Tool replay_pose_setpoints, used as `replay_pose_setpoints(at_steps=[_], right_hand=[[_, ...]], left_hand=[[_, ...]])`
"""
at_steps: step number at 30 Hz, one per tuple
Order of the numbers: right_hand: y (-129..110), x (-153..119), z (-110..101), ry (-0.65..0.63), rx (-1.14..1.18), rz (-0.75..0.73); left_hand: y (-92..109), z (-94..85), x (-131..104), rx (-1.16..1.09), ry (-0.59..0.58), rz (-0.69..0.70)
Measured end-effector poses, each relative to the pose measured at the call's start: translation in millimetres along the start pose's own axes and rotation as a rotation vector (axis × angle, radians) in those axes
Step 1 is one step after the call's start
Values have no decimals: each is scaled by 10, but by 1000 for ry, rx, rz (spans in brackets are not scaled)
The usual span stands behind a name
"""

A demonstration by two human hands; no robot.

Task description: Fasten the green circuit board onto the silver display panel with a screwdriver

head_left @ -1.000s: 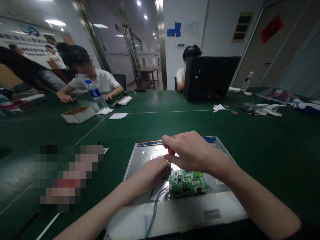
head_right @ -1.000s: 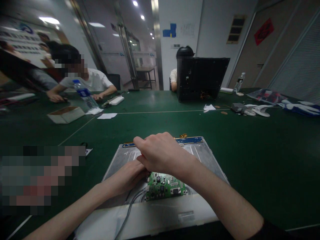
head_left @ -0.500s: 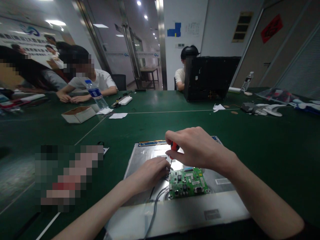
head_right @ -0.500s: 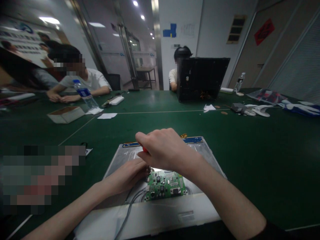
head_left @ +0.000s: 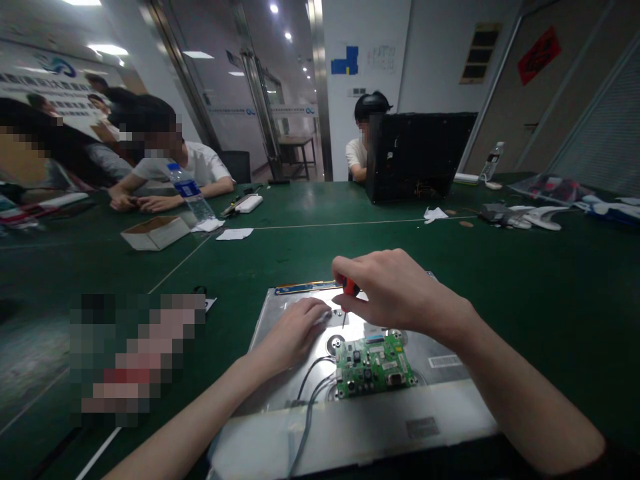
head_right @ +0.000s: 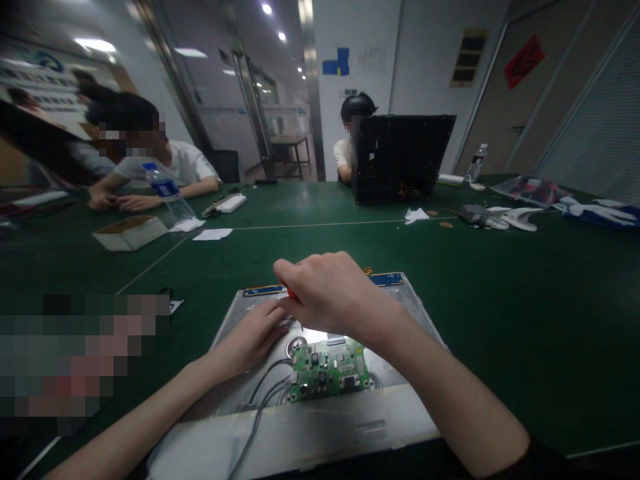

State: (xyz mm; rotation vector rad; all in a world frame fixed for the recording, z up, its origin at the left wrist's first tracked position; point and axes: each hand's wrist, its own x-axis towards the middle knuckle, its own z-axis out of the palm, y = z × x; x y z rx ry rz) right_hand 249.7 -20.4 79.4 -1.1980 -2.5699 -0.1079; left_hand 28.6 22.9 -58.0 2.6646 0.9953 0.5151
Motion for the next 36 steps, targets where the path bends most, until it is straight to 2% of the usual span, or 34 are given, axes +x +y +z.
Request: replay_pose_setpoints(at_steps=[9,16,20,24,26,29,33,36], right_hand=[[10,-12,-37,-3,0,16],[23,-30,-76,-5,11,11],[31,-65,-122,14,3,20],[21,-93,-165,25,4,4],[5,-98,-178,20,15,-14],[-24,-100,-194,-12,50,-40],[-53,-108,-213,-24,65,-62],[-59,-113,-218,-22,64,-82]], left_hand=[[-3,10,4,55,15,19],[78,-106,14,125,-54,5],[216,-275,3,161,-105,16],[498,-376,-124,124,-144,59],[652,-335,-243,118,-121,44],[805,-149,-441,129,-20,-18],[826,160,-605,110,144,5],[798,291,-631,85,186,-24]])
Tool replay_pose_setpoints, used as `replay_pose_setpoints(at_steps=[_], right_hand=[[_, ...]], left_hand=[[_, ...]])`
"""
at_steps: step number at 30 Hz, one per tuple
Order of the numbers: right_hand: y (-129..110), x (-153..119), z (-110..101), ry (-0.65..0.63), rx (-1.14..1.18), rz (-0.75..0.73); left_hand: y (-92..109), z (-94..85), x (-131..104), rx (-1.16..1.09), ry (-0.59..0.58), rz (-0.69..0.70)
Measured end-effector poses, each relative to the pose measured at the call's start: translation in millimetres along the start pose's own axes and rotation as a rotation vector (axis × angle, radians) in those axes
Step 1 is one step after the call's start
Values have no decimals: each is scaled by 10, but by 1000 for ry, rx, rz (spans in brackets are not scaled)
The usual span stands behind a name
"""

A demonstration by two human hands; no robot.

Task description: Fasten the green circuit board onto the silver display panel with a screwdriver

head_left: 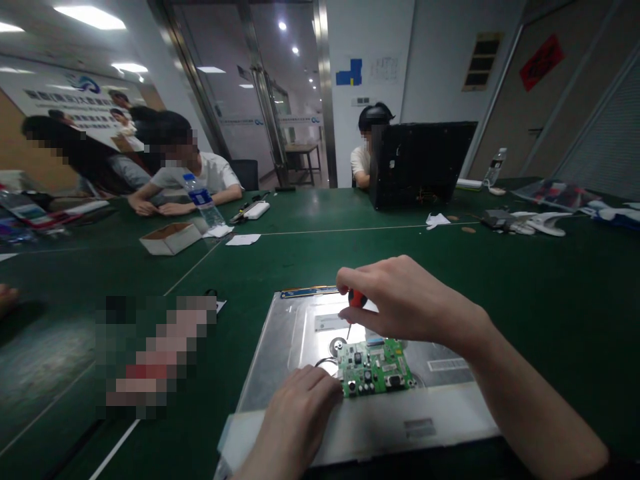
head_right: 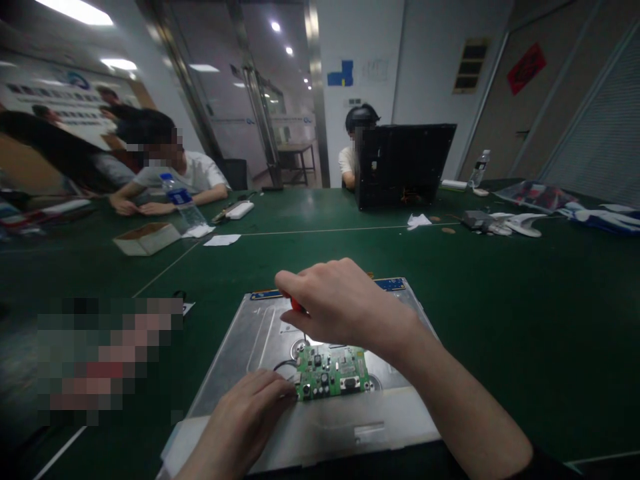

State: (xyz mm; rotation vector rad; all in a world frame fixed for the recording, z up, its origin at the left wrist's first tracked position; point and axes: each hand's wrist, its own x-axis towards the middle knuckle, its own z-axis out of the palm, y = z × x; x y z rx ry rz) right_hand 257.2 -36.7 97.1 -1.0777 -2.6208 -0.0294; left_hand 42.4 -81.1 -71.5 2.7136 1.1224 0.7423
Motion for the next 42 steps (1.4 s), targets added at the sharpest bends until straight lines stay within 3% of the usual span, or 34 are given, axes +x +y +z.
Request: replay_pose_setpoints(at_steps=[5,16,22,42], right_hand=[[1,9,3,-11,0,-8],[-48,5,22,-27,8,-16],[-78,-7,6,-45,13,-13],[-238,-104,-38,-67,29,-108]], left_hand=[[15,44,-9,-58,38,-28],[28,-31,-42,-215,-49,-60],[-7,32,-67,-208,-24,-52],[28,3,-36,-169,4,-53]])
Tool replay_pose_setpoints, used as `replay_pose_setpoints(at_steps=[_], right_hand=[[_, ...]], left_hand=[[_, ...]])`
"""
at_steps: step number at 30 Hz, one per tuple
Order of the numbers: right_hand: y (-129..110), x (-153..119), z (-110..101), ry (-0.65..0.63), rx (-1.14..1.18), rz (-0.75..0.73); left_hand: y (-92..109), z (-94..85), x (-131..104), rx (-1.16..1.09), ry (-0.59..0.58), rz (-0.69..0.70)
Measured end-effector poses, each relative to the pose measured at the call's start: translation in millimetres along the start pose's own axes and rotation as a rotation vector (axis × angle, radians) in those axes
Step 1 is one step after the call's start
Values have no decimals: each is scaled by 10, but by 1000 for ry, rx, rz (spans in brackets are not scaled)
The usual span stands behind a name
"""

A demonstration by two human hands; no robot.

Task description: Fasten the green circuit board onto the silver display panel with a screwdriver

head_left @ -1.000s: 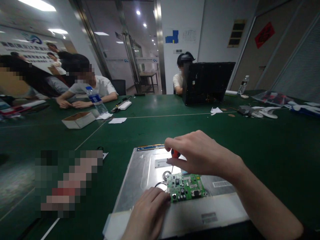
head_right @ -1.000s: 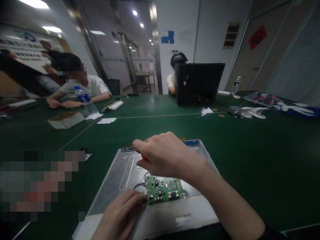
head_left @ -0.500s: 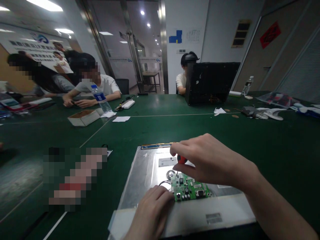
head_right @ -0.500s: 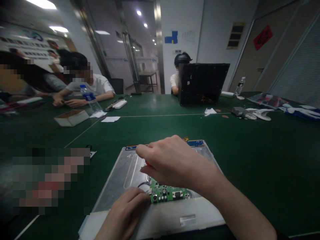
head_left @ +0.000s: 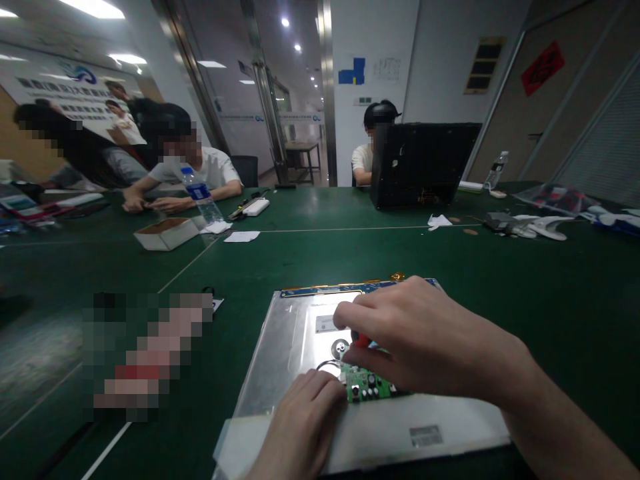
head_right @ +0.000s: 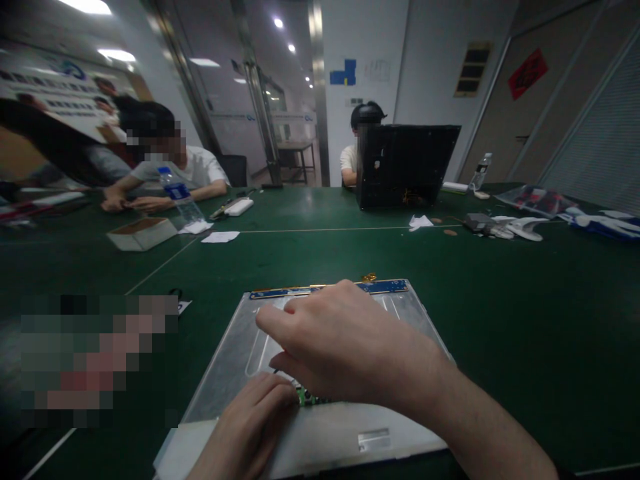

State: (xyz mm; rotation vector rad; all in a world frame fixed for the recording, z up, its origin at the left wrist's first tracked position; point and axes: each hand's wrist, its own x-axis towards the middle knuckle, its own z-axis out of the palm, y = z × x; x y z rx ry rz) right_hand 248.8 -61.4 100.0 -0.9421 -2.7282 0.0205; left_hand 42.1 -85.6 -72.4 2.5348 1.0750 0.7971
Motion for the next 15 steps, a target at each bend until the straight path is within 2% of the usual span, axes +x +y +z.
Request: replay_pose_setpoints(at_steps=[8,15], right_hand=[[-36,8,0,-31,13,6],[-58,-8,7,-37,8,-10]], left_hand=[[-37,67,-14,9,8,-13],[30,-16,35,-2,5,-8]])
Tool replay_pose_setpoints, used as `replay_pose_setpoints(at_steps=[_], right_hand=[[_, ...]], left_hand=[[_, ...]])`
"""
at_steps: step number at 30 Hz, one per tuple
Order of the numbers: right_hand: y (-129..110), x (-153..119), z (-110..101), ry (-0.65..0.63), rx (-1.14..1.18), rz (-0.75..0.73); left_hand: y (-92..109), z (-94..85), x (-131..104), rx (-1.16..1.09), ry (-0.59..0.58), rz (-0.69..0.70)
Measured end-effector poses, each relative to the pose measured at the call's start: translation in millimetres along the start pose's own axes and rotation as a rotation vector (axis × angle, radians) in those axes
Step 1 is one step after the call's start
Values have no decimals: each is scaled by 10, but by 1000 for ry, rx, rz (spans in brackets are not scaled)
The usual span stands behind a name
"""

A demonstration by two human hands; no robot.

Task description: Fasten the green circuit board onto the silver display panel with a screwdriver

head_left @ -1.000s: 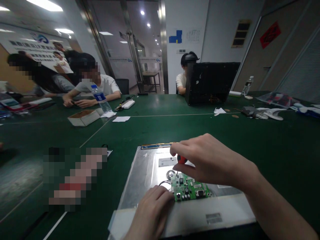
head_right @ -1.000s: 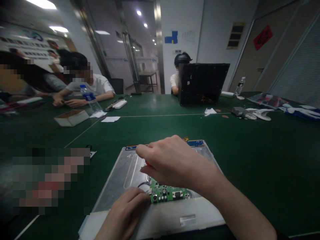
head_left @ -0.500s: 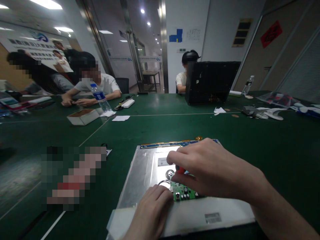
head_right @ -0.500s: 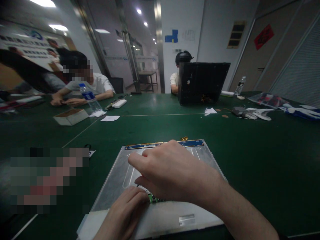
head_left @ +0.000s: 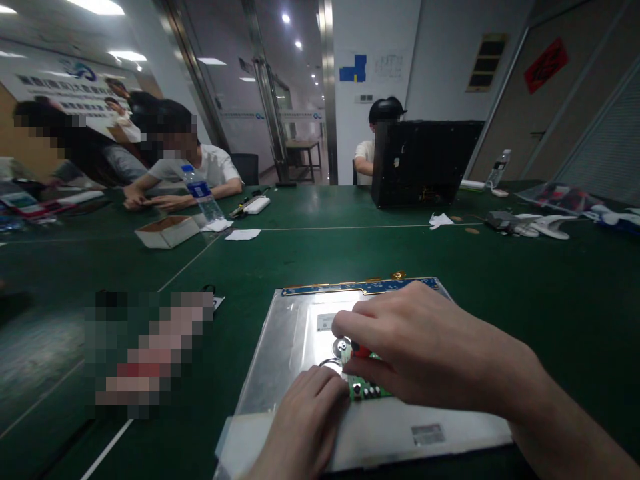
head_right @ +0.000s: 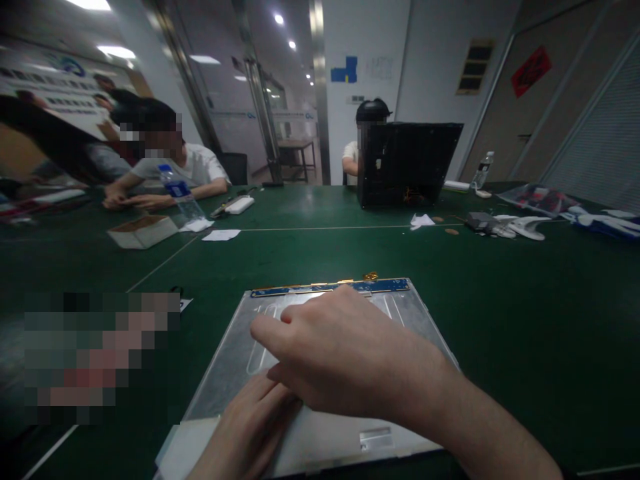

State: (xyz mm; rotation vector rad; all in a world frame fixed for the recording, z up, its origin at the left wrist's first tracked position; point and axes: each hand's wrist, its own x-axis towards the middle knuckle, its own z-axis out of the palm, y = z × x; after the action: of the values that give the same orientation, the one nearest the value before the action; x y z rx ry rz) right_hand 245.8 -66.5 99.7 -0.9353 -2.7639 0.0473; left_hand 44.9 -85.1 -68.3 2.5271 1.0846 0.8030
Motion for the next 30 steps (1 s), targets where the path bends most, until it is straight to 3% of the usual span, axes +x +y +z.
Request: replay_pose_setpoints(at_steps=[10,30], right_hand=[[-2,-5,-4,-22,12,1],[2,43,140,-98,35,-100]], left_hand=[[2,30,-15,11,-22,7],[5,53,-4,-31,108,-42]])
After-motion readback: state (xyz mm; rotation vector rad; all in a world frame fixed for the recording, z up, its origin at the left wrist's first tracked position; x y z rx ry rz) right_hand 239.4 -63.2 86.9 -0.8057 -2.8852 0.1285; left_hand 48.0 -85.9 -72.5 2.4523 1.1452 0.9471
